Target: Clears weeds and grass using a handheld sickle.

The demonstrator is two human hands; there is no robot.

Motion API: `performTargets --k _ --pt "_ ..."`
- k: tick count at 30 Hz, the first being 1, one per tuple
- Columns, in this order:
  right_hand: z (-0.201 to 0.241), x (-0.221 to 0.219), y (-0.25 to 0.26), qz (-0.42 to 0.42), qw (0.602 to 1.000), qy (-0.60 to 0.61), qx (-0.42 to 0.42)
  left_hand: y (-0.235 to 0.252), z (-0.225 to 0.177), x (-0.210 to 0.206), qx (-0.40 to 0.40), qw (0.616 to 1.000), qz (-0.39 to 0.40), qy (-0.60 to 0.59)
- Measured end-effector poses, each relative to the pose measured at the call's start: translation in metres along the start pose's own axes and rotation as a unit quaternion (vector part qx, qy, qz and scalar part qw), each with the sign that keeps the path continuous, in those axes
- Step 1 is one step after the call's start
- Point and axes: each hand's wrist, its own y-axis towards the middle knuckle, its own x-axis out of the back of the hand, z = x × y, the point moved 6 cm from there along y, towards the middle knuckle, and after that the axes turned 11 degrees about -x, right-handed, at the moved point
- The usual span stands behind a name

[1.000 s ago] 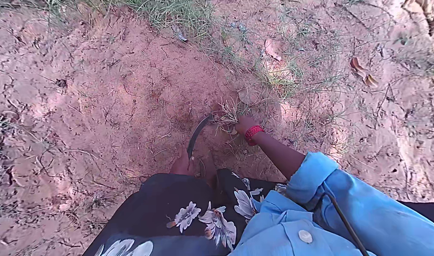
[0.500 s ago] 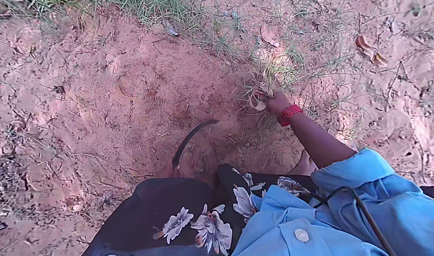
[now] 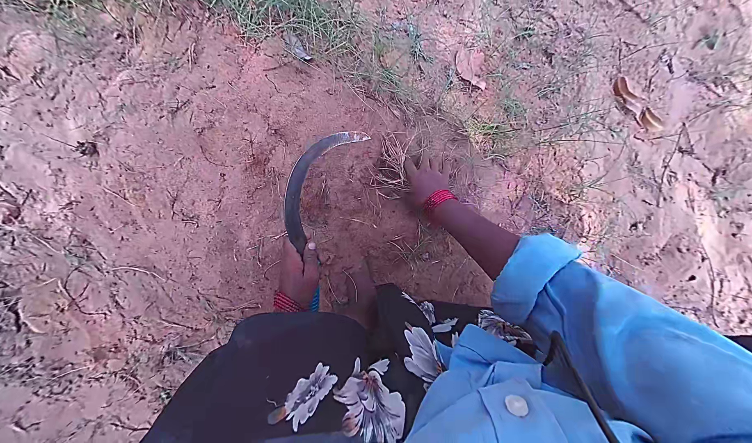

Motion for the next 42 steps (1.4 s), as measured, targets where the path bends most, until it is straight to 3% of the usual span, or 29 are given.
performTargets --k 5,10,14,16,19,24,31,36,42 --pt "-0.019 0.004 -0.012 0.032 0.998 0.049 0.008 -0.003 0.001 -0.007 0.042 0.998 -0.016 -0.036" --pt "-0.086 0.069 -0.019 -0.143 0.953 0.259 -0.07 0.003 0.001 -0.004 0.034 0.998 -0.03 -0.03" --pt "-0.154 0.115 -0.028 -0.206 0.904 0.348 -0.14 0.01 -0.001 -0.004 0.019 0.999 -0.039 -0.033" --pt "-0.178 0.133 -0.039 -0.203 0.902 0.356 -0.134 0.011 -0.001 -0.004 0.01 0.998 -0.045 -0.039" --pt "-0.194 0.147 -0.053 -0.128 0.939 0.297 -0.114 0.011 -0.004 -0.008 0.014 0.997 -0.054 -0.06" --pt "-0.193 0.097 -0.034 0.02 0.984 0.136 -0.112 0.011 0.006 -0.013 0.041 0.999 -0.023 0.011" --pt "-0.186 0.028 -0.01 0.004 0.973 0.115 -0.201 0.012 0.026 -0.016 0.06 0.998 -0.017 0.031" --pt "-0.139 0.002 -0.015 -0.04 0.978 0.123 -0.166 0.015 0.036 -0.022 0.073 0.994 -0.009 0.08" --pt "-0.138 0.01 -0.02 -0.01 0.986 0.116 -0.123 0.012 0.03 -0.017 0.109 0.977 -0.036 0.179"
